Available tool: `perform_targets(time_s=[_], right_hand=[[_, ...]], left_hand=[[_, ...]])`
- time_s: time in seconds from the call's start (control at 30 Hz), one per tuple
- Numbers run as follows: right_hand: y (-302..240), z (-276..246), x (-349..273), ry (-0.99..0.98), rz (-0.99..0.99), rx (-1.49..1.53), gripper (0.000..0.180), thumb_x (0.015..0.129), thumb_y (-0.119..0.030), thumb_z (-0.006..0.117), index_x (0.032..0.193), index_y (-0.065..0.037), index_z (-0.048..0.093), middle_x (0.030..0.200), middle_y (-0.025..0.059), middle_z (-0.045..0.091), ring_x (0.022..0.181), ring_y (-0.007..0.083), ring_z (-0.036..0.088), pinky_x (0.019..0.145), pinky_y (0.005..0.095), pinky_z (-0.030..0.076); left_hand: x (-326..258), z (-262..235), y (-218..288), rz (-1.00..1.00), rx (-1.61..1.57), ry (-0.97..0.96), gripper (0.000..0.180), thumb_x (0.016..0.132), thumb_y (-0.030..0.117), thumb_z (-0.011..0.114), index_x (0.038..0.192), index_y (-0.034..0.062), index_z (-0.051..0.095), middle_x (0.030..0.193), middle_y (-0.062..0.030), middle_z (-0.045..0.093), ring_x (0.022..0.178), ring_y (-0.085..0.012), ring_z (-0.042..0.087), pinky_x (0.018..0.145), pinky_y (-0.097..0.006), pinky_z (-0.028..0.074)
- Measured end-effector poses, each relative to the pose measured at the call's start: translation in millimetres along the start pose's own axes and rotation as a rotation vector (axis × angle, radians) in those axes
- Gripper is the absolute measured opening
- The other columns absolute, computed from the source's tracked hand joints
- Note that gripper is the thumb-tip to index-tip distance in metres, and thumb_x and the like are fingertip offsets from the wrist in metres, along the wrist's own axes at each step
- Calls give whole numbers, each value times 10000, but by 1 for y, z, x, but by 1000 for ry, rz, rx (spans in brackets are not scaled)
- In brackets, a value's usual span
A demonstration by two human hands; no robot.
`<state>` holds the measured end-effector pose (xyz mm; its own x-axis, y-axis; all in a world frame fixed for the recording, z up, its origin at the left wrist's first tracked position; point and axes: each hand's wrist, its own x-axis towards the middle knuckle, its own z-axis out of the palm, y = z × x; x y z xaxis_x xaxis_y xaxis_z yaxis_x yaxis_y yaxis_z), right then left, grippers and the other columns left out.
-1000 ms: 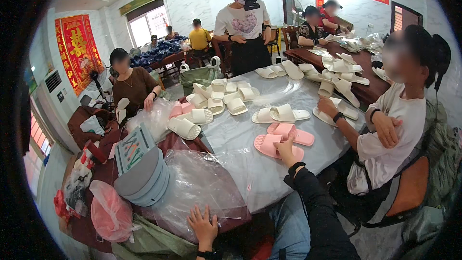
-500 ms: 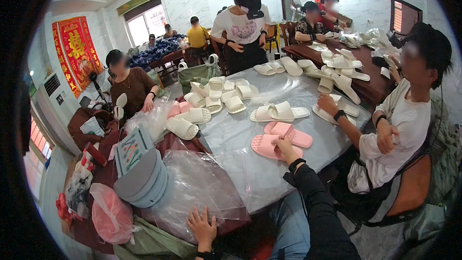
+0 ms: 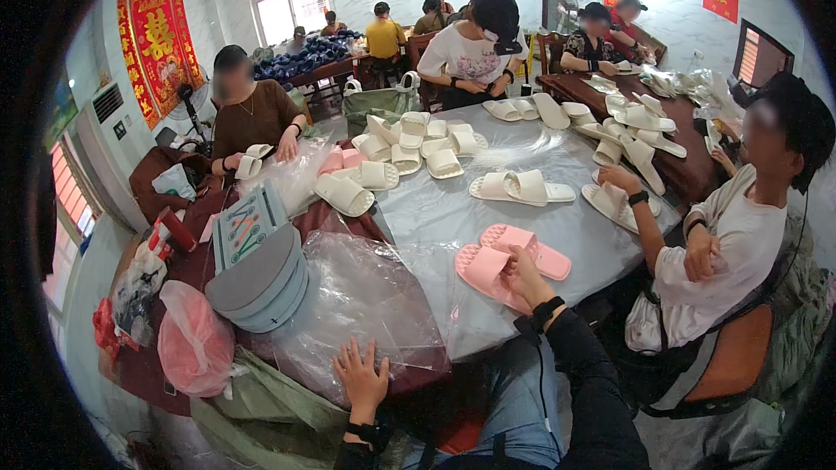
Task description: Packaging finished slippers into plastic bags and placing them into a large collection sack.
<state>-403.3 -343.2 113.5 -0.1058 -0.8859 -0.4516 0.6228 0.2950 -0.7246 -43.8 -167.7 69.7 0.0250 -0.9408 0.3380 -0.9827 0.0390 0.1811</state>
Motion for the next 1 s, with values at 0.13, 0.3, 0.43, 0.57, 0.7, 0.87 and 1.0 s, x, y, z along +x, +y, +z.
perform_targets(time_s=[0.13, 0.3, 0.43, 0.57, 0.7, 0.87, 1.0], right_hand=[[4, -3, 7, -19, 78, 44, 404, 849, -418, 551, 980, -35, 547, 830, 47, 530, 756, 157, 516, 679, 303, 449], [9, -12, 20, 34, 54, 9, 374, 864, -412, 550, 949, -49, 525, 804, 49, 541, 720, 179, 524, 666, 301, 461], [14, -4, 9, -89, 65, 100, 398, 900, -399, 517, 1026, -21, 522, 957, 100, 582, 878, 228, 577, 780, 332, 491], [16, 6, -30, -265, 96, 237, 418, 926, -357, 479, 1161, -12, 461, 1124, 144, 562, 1058, 267, 555, 911, 395, 469], [22, 21, -98, -386, 103, 287, 458, 925, -354, 475, 1212, 2, 459, 1186, 173, 562, 1086, 276, 561, 918, 397, 467], [29, 29, -156, -472, 89, 488, 465, 930, -368, 460, 1198, 9, 511, 1162, 178, 592, 1087, 278, 573, 945, 412, 456], [23, 4, -169, -619, -11, 640, 454, 947, -351, 429, 1206, 12, 513, 1201, 189, 573, 1112, 289, 562, 964, 420, 442]], left_hand=[[-1, -11, -2, -6, 11, 29, 526, 837, 406, 539, 1314, 190, 487, 1393, -198, 365, 1291, -411, 298, 1061, -585, 172], [5, -7, 3, 1, -11, 29, 518, 836, 404, 543, 1307, 194, 496, 1397, -193, 364, 1288, -410, 304, 1063, -584, 172], [3, -10, 1, -17, -29, 9, 508, 843, 405, 536, 1305, 196, 501, 1402, -189, 360, 1287, -409, 307, 1068, -582, 162], [-2, -10, -2, -30, -15, 23, 506, 850, 407, 531, 1308, 196, 498, 1405, -189, 358, 1287, -406, 309, 1069, -581, 157], [-3, -8, 1, -3, -14, 28, 501, 857, 413, 525, 1308, 196, 498, 1400, -186, 365, 1283, -402, 315, 1062, -581, 172], [-11, -17, -7, 0, -292, 59, 481, 835, 335, 587, 1290, 197, 514, 1388, -190, 371, 1271, -396, 334, 1049, -575, 207], [-5, -32, 1, 184, -192, 30, 472, 795, 236, 629, 1251, 161, 539, 1394, -206, 351, 1258, -393, 351, 1024, -559, 249]])
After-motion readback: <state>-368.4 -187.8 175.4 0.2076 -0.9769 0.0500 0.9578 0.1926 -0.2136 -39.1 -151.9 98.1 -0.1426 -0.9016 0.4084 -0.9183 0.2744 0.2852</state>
